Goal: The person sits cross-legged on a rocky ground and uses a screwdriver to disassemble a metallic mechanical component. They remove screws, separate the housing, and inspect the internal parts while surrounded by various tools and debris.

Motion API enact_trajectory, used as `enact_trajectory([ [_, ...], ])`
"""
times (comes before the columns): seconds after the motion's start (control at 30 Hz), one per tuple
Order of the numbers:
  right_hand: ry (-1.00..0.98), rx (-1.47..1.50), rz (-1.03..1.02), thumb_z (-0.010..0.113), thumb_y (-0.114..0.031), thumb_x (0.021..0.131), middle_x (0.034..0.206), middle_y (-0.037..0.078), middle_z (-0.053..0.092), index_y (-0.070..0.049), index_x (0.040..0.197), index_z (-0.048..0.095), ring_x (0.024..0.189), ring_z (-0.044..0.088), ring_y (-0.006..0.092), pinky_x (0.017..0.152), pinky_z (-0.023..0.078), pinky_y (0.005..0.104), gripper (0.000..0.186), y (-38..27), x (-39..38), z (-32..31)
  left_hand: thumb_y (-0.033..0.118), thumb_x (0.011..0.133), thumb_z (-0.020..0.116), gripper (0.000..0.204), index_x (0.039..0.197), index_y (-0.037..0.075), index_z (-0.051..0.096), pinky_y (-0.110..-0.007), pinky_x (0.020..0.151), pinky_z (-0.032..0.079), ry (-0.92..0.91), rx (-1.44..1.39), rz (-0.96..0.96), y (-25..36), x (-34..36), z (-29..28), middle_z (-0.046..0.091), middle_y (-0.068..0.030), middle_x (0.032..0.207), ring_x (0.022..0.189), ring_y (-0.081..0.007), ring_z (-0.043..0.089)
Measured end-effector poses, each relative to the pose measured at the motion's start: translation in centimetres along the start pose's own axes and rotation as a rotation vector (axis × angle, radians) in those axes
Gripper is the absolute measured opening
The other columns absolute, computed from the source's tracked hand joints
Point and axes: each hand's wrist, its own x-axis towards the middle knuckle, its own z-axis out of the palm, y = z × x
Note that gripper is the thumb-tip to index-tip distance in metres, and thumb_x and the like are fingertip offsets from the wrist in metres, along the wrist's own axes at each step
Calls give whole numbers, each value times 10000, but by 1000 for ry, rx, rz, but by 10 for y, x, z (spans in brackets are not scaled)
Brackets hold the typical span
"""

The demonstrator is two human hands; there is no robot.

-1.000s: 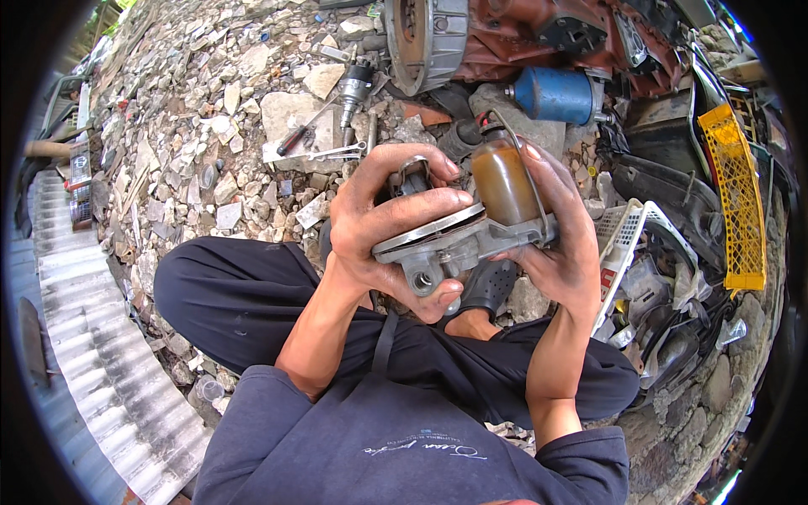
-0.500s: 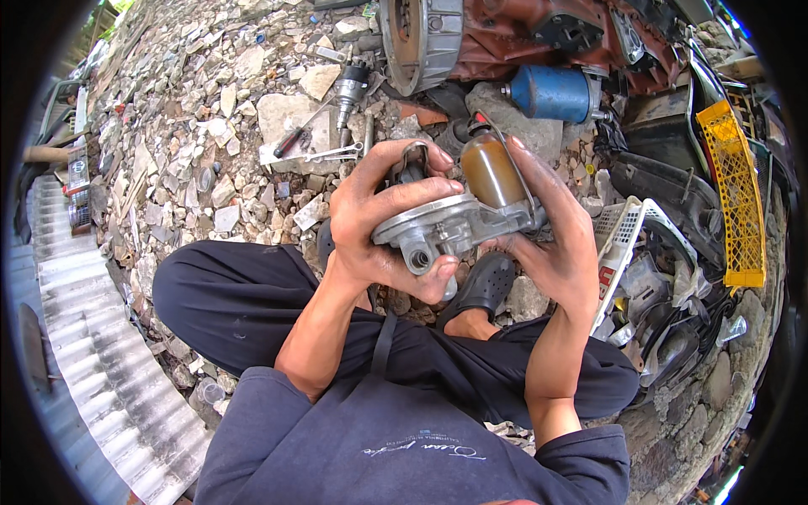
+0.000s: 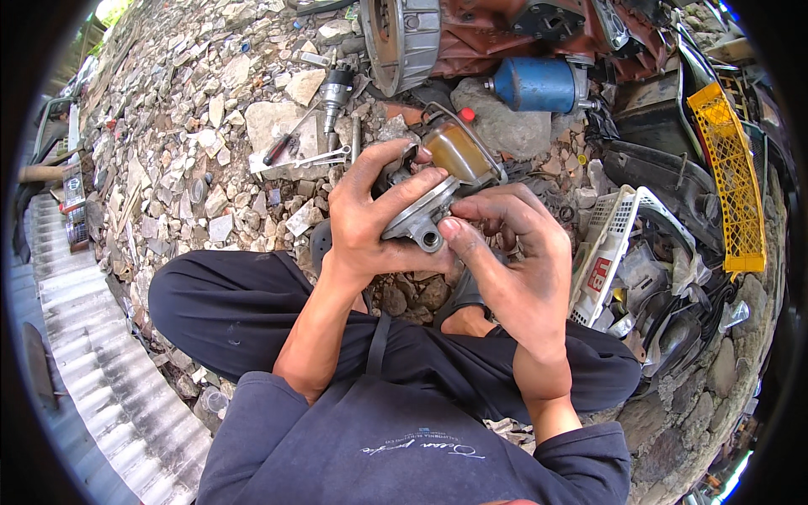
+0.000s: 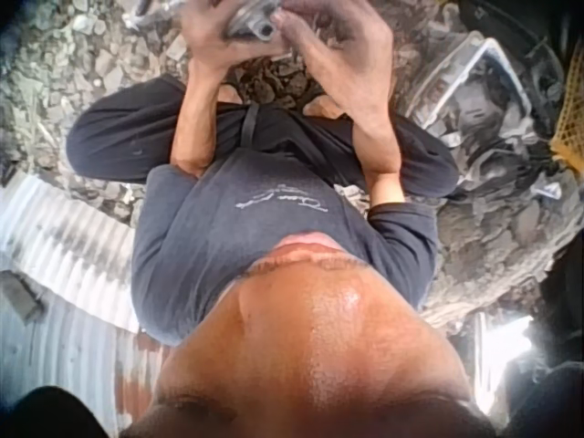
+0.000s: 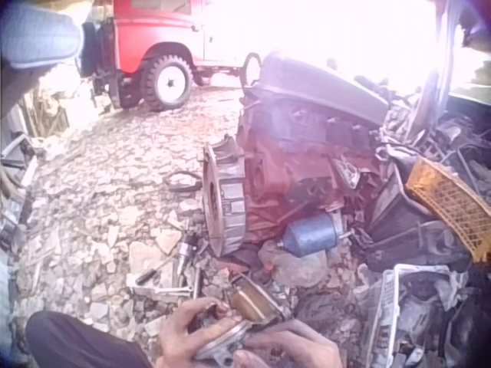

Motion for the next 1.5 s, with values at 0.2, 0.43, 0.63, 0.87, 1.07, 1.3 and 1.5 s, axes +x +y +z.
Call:
enact_trajectory([
  [0.2, 3, 77, 166, 764, -58, 795, 819, 97, 659, -6, 884, 696, 667, 573, 190, 626, 467, 325, 123, 5, -3, 8, 403, 421, 907, 753, 1097, 118, 737, -429, 799, 564, -23, 67, 6, -1, -5, 5, 607, -173, 1153, 976, -340, 661],
  [0.43, 115, -140, -61, 738, -53, 823, 829, 108, 619, 1, 923, 652, 767, 599, 294, 694, 470, 396, 142, 18, -11, 22, 362, 463, 904, 700, 1094, 116, 729, -413, 778, 570, -35, 106, 24, -1, -7, 7, 606, -164, 1152, 949, -326, 666],
  [0.63, 116, -120, 18, 754, -81, 810, 831, 124, 622, 18, 911, 645, 754, 606, 284, 681, 474, 390, 178, 15, -4, 22, 328, 508, 902, 661, 1104, 108, 720, -405, 756, 574, -7, 157, -5, -3, -5, 8, 600, -170, 1151, 921, -324, 672],
  [0.87, 5, 103, 262, 742, -64, 804, 817, 133, 626, 34, 845, 649, 724, 612, 265, 664, 482, 374, 140, 16, 1, 17, 329, 517, 905, 653, 1104, 110, 723, -409, 773, 569, -19, 179, -28, -2, -8, 7, 601, -174, 1157, 932, -328, 670],
  [1.07, 82, -103, 19, 678, -33, 851, 823, 155, 617, 39, 848, 646, 779, 599, 345, 713, 470, 432, 79, 21, -5, 24, 295, 516, 902, 635, 1095, 105, 723, -417, 793, 565, -53, 134, -37, -2, -11, 12, 606, -187, 1151, 947, -337, 669],
  [1.3, 37, -187, -34, 674, -48, 866, 829, 162, 617, 28, 853, 656, 796, 597, 360, 720, 466, 453, 80, 28, -2, 22, 290, 488, 904, 667, 1099, 98, 716, -421, 790, 562, -53, 122, -63, -7, -15, 14, 609, -190, 1148, 961, -355, 668],
  [1.5, 30, -118, 66, 722, -79, 825, 784, 145, 611, 24, 861, 664, 753, 611, 300, 710, 486, 417, 124, 24, 2, 16, 301, 477, 908, 696, 1113, 101, 709, -426, 790, 557, -71, 105, -120, -12, -18, 16, 605, -187, 1161, 968, -359, 666],
])
